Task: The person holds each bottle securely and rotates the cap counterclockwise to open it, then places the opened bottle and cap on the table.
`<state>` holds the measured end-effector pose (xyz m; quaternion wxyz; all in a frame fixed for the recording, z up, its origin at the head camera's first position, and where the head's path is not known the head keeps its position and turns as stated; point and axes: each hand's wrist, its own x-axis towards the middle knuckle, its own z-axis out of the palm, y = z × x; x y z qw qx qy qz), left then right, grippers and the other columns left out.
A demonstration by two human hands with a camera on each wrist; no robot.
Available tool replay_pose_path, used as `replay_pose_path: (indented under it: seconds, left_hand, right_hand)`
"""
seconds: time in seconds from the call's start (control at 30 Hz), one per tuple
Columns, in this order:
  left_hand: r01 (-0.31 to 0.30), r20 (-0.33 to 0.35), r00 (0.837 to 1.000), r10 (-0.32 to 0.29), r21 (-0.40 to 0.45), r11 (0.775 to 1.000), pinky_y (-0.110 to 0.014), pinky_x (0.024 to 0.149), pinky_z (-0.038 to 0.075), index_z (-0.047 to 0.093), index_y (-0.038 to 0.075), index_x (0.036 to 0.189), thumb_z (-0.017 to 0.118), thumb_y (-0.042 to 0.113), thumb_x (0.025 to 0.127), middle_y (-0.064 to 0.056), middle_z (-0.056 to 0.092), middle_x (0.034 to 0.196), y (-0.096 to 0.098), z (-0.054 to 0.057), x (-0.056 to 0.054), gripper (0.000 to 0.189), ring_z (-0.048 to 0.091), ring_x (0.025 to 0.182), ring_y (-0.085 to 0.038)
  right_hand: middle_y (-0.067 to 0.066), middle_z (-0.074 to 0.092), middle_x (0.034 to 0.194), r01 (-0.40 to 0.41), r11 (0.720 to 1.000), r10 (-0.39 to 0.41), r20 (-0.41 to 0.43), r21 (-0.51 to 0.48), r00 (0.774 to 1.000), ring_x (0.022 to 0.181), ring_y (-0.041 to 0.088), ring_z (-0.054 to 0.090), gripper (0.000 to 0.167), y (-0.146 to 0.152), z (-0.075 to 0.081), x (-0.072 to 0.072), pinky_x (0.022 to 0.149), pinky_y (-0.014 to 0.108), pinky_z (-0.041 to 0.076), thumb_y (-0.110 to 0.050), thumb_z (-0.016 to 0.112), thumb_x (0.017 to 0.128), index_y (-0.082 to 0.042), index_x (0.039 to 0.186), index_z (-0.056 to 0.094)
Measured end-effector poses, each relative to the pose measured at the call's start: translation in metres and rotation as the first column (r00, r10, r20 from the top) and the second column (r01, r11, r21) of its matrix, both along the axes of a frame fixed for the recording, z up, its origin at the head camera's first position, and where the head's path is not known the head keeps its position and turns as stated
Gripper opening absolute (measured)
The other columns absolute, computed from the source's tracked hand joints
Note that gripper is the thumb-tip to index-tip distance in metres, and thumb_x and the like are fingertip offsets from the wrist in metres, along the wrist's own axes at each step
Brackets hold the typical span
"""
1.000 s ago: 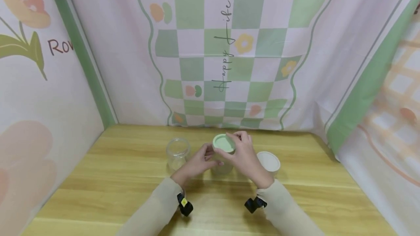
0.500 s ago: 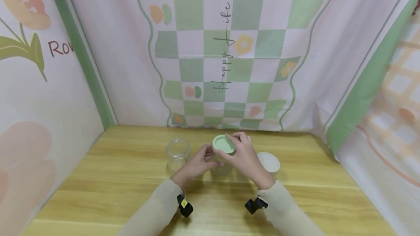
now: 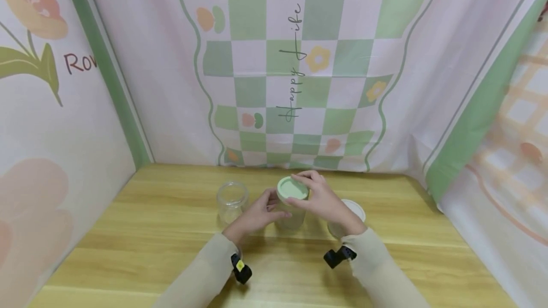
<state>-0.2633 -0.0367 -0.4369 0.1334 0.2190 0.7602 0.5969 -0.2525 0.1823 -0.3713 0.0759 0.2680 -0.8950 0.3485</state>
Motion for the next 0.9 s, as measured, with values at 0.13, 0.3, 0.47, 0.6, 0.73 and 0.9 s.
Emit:
replay_pose_path:
  seconds: [0.13, 0.3, 0.47, 0.6, 0.73, 0.9]
  left_hand:
    - [0.004, -0.002, 1.0, -0.004, 0.003, 1.0, -0.05, 0.116, 0.031, 0.036, 0.012, 0.149, 0.075, 0.035, 0.092, -0.008, 0.042, 0.149, 0.0, 0.0, 0.0, 0.073, 0.039, 0.139, -0.031]
    - [0.002, -0.003, 1.0, -0.002, 0.001, 1.0, -0.049, 0.115, 0.032, 0.035, 0.011, 0.15, 0.074, 0.032, 0.093, -0.009, 0.042, 0.15, 0.0, -0.001, -0.001, 0.072, 0.039, 0.138, -0.031]
    - [0.007, -0.005, 1.0, -0.007, -0.002, 1.0, -0.049, 0.115, 0.032, 0.035, 0.011, 0.151, 0.074, 0.032, 0.093, -0.01, 0.041, 0.151, 0.0, -0.001, -0.002, 0.073, 0.039, 0.139, -0.031]
    - [0.011, -0.005, 1.0, -0.011, -0.002, 1.0, -0.05, 0.115, 0.032, 0.034, 0.012, 0.151, 0.074, 0.033, 0.093, -0.01, 0.041, 0.151, 0.0, -0.002, -0.002, 0.074, 0.039, 0.139, -0.031]
    - [0.013, -0.003, 1.0, -0.013, 0.0, 1.0, -0.05, 0.116, 0.032, 0.033, 0.012, 0.151, 0.074, 0.033, 0.093, -0.01, 0.041, 0.151, 0.0, -0.002, -0.002, 0.075, 0.039, 0.139, -0.031]
    - [0.012, 0.006, 1.0, -0.012, -0.002, 1.0, -0.049, 0.116, 0.031, 0.033, 0.012, 0.152, 0.076, 0.038, 0.091, -0.009, 0.04, 0.152, -0.001, 0.0, 0.0, 0.079, 0.038, 0.14, -0.031]
  right_hand:
    - [0.013, 0.044, 0.144, -0.092, 0.996, 0.092, 0.071, 0.002, 0.993, 0.129, 0.036, 0.044, 0.069, 0.009, 0.004, -0.008, 0.097, 0.057, 0.047, -0.037, 0.077, 0.09, -0.006, 0.147, 0.05]
    - [0.013, 0.04, 0.149, -0.176, 0.984, 0.175, 0.152, -0.011, 0.973, 0.132, 0.037, 0.043, 0.069, 0.018, 0.007, -0.017, 0.103, 0.059, 0.042, -0.033, 0.075, 0.092, -0.007, 0.149, 0.046]
    - [0.015, 0.032, 0.157, -0.275, 0.957, 0.289, 0.211, -0.097, 0.934, 0.133, 0.035, 0.043, 0.068, 0.022, 0.005, -0.025, 0.106, 0.059, 0.04, -0.024, 0.073, 0.093, -0.01, 0.152, 0.043]
    - [0.017, 0.027, 0.159, -0.337, 0.927, 0.37, 0.244, -0.167, 0.897, 0.137, 0.036, 0.038, 0.067, 0.026, 0.003, -0.029, 0.11, 0.062, 0.033, -0.019, 0.071, 0.094, -0.012, 0.154, 0.04]
    - [0.016, 0.026, 0.16, -0.35, 0.918, 0.389, 0.255, -0.185, 0.885, 0.139, 0.037, 0.035, 0.068, 0.027, 0.002, -0.031, 0.112, 0.063, 0.028, -0.017, 0.07, 0.094, -0.012, 0.155, 0.039]
    - [0.014, 0.026, 0.161, -0.329, 0.934, 0.354, 0.245, -0.138, 0.903, 0.141, 0.037, 0.033, 0.071, 0.025, 0.002, -0.029, 0.112, 0.064, 0.029, -0.021, 0.07, 0.093, -0.015, 0.156, 0.037]
